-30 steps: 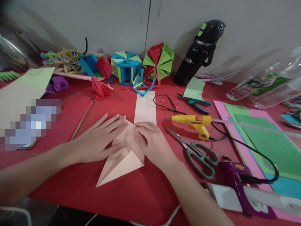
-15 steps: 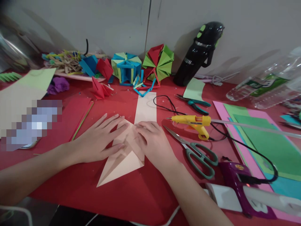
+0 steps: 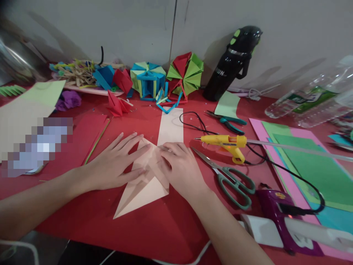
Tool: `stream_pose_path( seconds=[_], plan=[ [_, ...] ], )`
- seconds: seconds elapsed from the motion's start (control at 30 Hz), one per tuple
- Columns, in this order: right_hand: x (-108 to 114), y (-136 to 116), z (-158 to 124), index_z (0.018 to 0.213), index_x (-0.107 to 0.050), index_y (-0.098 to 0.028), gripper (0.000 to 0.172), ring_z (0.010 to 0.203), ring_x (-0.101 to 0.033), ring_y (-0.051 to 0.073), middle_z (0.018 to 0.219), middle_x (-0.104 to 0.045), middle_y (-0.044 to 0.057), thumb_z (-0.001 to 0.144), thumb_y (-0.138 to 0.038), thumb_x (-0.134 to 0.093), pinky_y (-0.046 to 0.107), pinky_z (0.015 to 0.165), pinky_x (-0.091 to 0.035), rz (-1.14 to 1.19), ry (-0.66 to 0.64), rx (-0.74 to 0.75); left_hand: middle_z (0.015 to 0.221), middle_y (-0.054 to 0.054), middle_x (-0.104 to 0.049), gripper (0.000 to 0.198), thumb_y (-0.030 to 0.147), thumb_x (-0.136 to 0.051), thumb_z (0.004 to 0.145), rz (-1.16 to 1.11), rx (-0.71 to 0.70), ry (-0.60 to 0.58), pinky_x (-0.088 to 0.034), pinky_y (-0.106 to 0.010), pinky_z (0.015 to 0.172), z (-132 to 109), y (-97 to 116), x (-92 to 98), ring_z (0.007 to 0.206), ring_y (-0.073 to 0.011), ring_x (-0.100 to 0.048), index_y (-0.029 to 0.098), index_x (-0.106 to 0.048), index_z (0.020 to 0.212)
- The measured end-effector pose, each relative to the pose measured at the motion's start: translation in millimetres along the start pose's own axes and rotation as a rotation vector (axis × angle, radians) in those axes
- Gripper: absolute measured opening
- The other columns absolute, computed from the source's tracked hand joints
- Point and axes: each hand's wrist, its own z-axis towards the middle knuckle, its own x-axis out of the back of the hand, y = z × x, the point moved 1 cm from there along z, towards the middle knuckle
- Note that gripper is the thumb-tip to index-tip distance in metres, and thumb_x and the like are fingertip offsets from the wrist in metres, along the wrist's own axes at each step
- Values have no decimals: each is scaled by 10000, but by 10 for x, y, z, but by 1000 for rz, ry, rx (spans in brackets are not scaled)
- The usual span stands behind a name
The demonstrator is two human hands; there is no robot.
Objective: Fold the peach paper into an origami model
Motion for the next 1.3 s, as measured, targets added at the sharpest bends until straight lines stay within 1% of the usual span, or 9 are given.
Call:
stream_pose_path(
  seconds=[0.17,0.37,0.67,0.87,1.0,1.1,1.17,1.23,1.3],
  plan=[
    [6,-12,-4,968,-716,-194,181,994,-603,246,1096,-687,74,884,-169,-557,434,882,-499,-10,-10,-2,1566,-174,-258,694,606,-351,919,26,-6,-15,-160,-585,1158,11,-12,2,1456,-357,-195,215,-319,1491],
    [32,-4,-1,935,-731,-215,172,1036,-591,264,1144,-675,68,876,-202,-571,461,895,-482,-60,-59,-51,1577,-128,-251,600,556,-389,929,38,-62,6,-132,-607,1153,24,-4,34,1460,-353,-186,309,-345,1474],
    [189,-44,-81,975,-742,-239,210,1184,-528,288,1278,-616,67,883,-232,-553,467,938,-443,-227,-170,-49,1592,-77,-222,596,548,-332,950,8,-89,-29,-105,-589,1163,43,-21,46,1467,-323,-181,279,-332,1482],
    [284,-5,-141,1047,-720,-238,248,1232,-500,292,1299,-597,70,894,-253,-525,470,955,-440,-266,-226,-44,1589,-100,-223,619,562,-322,948,-17,-106,-68,-110,-550,1174,50,-40,30,1470,-288,-186,270,-303,1494],
    [350,-41,-209,1134,-676,-212,288,1240,-486,306,1308,-577,98,910,-236,-496,498,973,-430,-238,-214,-31,1590,-99,-219,600,530,-354,946,13,-127,-40,-81,-574,1167,55,-26,44,1472,-314,-164,276,-314,1489],
    [400,-172,-340,1102,-663,-188,259,1182,-521,270,1268,-592,107,930,-214,-472,463,978,-437,-116,-132,-1,1583,-91,-245,567,500,-361,948,26,-173,-12,-64,-570,1170,83,8,71,1472,-320,-156,236,-389,1450],
    [410,-299,-462,1053,-663,-176,216,1088,-565,242,1163,-638,105,930,-205,-488,430,952,-456,-37,-60,9,1562,-101,-299,530,444,-350,960,22,-221,-2,-67,-534,1182,114,41,86,1465,-295,-197,180,-438,1411],
    [389,-419,-589,1120,-641,-175,240,1030,-585,234,1122,-654,102,933,-200,-493,409,892,-485,-22,-82,-8,1515,-118,-391,473,374,-324,976,9,-246,14,-92,-494,1187,147,68,94,1427,-255,-307,144,-486,1358],
    [352,-492,-694,1168,-635,-198,270,1026,-584,263,1167,-638,107,933,-236,-507,435,851,-493,-76,-128,-52,1425,-116,-513,416,333,-312,988,-4,-235,47,-146,-472,1172,174,83,104,1336,-229,-447,148,-561,1264]
  ],
)
